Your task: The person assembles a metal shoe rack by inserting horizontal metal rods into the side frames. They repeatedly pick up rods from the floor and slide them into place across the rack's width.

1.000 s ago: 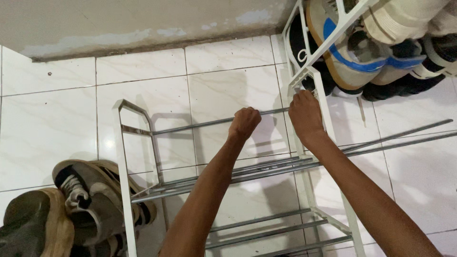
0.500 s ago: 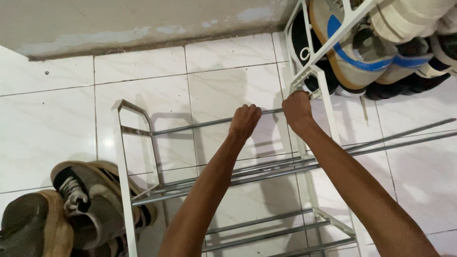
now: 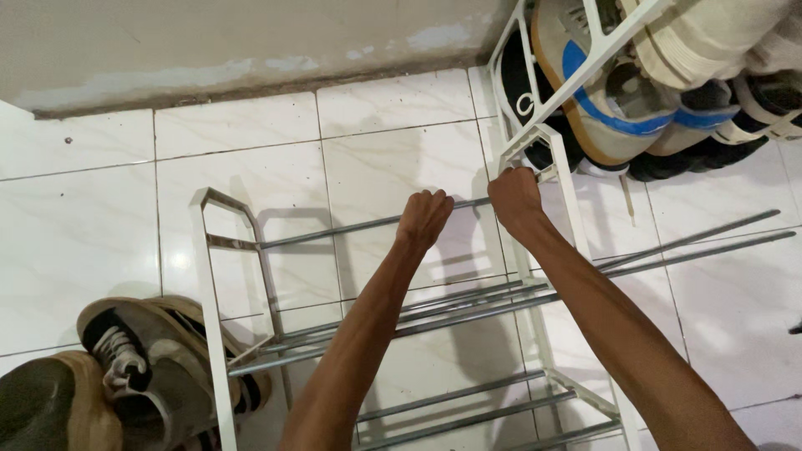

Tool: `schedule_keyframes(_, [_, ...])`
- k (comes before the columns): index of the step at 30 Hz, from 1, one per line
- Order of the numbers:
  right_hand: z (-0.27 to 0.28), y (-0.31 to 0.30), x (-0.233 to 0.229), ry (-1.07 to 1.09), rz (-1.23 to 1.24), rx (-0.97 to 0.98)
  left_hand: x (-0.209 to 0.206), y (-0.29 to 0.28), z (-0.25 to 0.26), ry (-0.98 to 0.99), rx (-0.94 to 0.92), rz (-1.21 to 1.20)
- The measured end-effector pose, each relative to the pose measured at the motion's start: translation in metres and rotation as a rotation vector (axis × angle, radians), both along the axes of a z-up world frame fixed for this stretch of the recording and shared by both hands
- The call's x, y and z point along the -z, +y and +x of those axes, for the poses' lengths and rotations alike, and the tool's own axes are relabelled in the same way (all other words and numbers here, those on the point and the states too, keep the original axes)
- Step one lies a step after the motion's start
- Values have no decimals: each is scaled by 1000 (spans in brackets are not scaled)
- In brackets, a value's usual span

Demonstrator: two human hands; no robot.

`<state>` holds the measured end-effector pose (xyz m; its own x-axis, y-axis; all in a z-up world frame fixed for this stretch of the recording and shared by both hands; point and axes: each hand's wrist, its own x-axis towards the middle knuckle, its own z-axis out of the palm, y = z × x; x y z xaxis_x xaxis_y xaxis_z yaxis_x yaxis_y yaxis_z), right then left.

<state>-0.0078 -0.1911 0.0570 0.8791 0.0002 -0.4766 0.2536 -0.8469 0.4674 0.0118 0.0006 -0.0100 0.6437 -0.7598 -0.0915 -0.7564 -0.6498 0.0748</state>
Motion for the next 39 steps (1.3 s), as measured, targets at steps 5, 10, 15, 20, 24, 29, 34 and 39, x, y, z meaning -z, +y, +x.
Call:
schedule_keyframes(5, [2,-3,4,0,19,23,9,6,4,-11,50,-114])
schedule_keyframes(10, [1,-3,1,-27,49,-12,2,9,-1,-28,17,-122])
schedule_keyframes(15, [1,-2,-3,31,35,-34,-12,11,-8,-3,-43,-77])
schedule_keyframes(20, [0,0,-5,30,-2,-85,-18,8,-8,23,-74,-80])
schedule_keyframes(24, [-3,7,-11,39,-5,-78,-15,11,-5,38,-69,-87])
schedule_keyframes(29, [-4,6,-11,34,27,-82,-11,10,-6,23,-50,-89])
schedule_keyframes(34, [-3,4,-9,30,8,-82,-11,7,0,37,2,7])
schedule_keyframes(39, [-8,13,-4,22,-60,-42,-8,10,-2,12,-17,-132])
